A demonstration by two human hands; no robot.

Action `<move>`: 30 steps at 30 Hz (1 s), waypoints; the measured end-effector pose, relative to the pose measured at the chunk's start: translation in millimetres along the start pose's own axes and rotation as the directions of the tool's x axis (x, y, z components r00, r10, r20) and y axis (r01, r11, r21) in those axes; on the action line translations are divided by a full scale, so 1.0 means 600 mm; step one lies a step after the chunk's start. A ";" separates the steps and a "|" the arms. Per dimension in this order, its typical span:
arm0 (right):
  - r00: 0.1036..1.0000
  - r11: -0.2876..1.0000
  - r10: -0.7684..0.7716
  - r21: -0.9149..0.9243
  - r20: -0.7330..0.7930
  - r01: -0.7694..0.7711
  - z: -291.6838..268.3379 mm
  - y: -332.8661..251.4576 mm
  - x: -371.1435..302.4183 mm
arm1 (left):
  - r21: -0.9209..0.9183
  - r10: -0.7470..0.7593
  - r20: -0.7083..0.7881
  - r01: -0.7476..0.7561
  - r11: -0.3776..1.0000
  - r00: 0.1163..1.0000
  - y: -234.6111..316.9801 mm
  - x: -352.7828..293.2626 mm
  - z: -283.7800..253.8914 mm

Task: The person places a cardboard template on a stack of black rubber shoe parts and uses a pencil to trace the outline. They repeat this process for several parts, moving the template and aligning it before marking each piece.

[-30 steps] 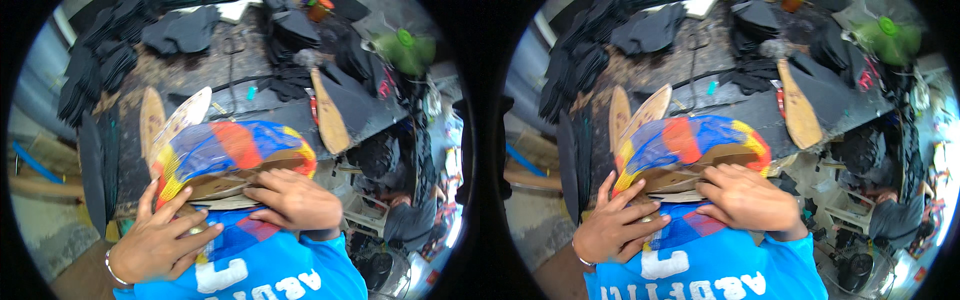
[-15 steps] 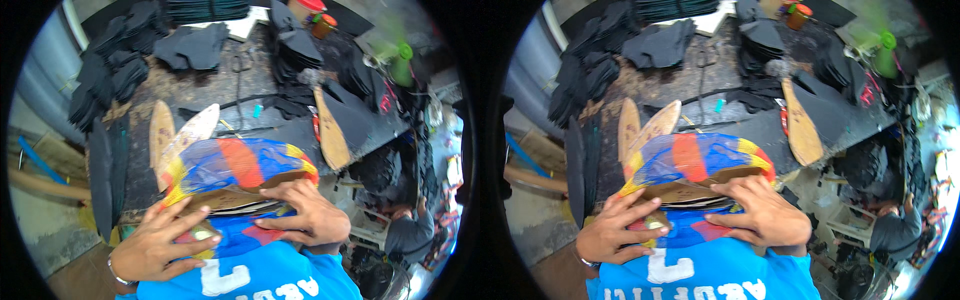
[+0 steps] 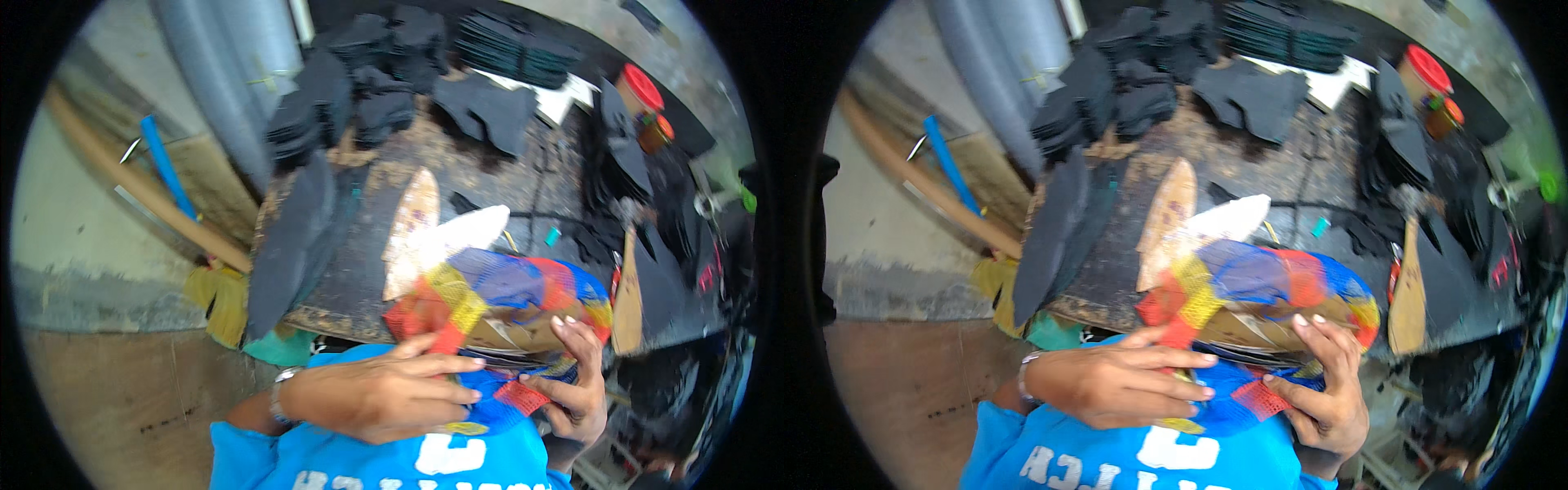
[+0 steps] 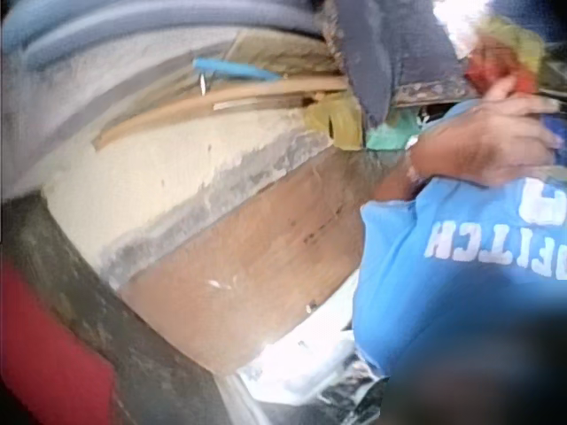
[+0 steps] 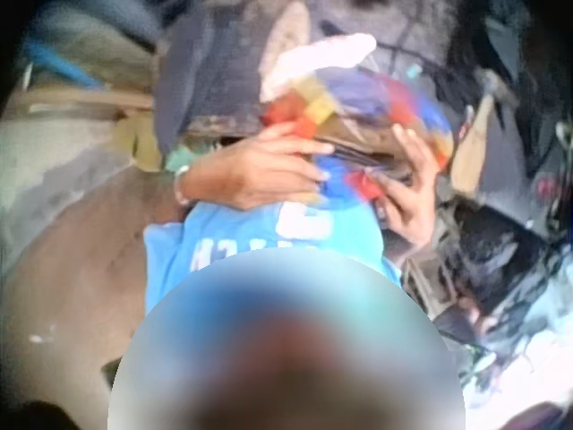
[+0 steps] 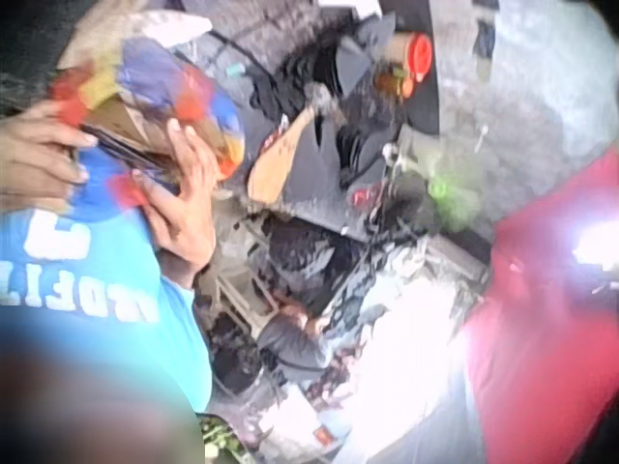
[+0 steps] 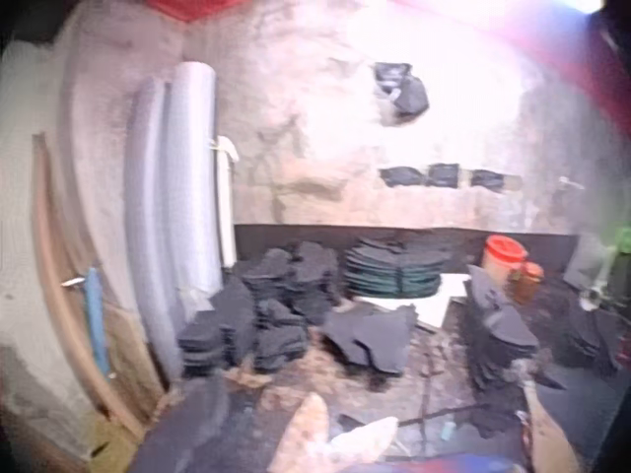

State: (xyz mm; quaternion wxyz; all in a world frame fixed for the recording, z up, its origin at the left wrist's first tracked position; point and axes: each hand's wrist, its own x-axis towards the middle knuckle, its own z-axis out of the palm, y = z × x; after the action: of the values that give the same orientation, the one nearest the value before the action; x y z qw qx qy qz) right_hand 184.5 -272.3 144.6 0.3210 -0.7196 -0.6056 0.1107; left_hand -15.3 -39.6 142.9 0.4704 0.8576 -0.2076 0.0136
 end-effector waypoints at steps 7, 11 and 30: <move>0.993 0.994 -0.079 -0.065 0.089 0.085 0.062 0.002 0.080 | -0.313 0.127 -0.119 -0.159 0.936 0.985 -0.031 0.016 0.017; 0.986 0.991 -0.051 -0.115 0.160 0.070 0.077 0.023 0.100 | -0.134 0.048 -0.170 -0.071 0.988 0.984 -0.033 -0.019 -0.016; 0.998 0.963 0.067 -0.263 0.014 -0.061 0.133 0.068 0.098 | 0.187 -0.682 -0.642 0.934 0.304 0.350 -0.086 -0.165 -0.077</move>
State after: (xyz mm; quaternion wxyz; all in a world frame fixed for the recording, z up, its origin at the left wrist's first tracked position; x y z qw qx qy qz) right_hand 187.5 -193.3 72.5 0.2125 -0.7737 -0.5949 0.0481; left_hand -78.4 56.5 105.7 0.1829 0.8985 0.3985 0.0187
